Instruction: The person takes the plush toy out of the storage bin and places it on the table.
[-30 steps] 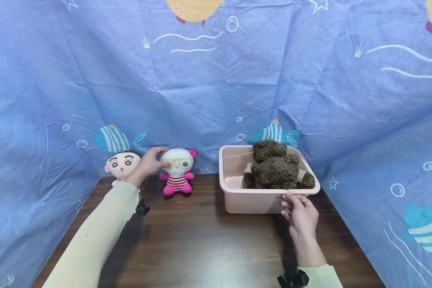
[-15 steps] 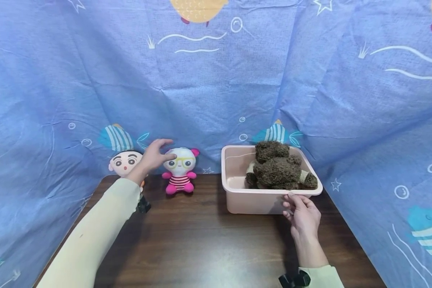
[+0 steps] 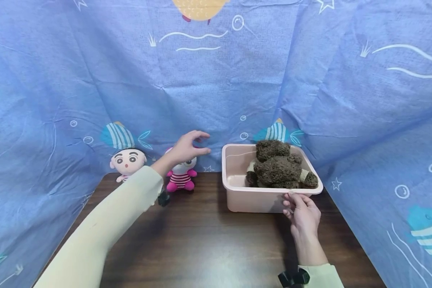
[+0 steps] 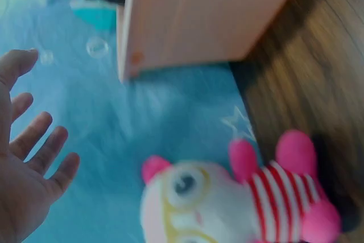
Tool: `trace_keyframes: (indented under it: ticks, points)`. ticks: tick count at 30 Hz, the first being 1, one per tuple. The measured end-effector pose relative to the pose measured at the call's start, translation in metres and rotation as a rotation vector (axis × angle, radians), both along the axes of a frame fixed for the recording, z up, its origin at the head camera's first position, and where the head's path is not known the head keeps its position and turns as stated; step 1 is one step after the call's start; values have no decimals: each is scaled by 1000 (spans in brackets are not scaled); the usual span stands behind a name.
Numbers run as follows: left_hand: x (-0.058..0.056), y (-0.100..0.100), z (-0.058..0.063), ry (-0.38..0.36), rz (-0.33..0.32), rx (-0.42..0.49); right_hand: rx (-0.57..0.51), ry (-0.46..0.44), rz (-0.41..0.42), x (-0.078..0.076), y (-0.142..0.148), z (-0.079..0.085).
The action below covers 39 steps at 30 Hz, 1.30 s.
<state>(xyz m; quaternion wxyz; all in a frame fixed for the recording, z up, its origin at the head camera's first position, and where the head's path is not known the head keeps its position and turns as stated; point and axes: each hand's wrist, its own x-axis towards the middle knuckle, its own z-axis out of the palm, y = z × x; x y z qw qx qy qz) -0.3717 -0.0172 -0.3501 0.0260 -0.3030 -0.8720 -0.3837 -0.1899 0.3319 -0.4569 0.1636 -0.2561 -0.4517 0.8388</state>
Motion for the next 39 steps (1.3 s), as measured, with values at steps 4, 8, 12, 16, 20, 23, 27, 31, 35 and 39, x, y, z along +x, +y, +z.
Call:
trace_keyframes:
  ticks: [4, 8, 12, 16, 20, 23, 27, 31, 35, 39]
  points:
    - [5, 35, 12, 27, -71, -16, -4, 1, 1, 1, 1, 1]
    - [12, 67, 15, 26, -157, -71, -5, 1, 7, 2, 1, 0]
    - [20, 95, 12, 38, -240, -172, 2, -2, 12, 1, 1, -1]
    - [26, 118, 10, 64, -319, -303, 6, -8, 25, 0, 1, -2]
    - [33, 138, 11, 32, -368, -364, 0, -13, 23, 0, 3, -1]
    - [36, 152, 10, 0, -359, -397, -2, -16, 23, 0, 4, 0]
    - [37, 166, 4, 12, -340, -497, -11, -32, 61, 1, 3, -2]
    - [40, 175, -6, 24, -343, -563, -26, -35, 89, 3, 4, -4]
    - [42, 182, -11, 13, -326, -580, -32, -6, 107, 3, 6, -3]
    - [44, 190, -9, 12, -291, -602, -33, 0, 121, 1, 8, -2]
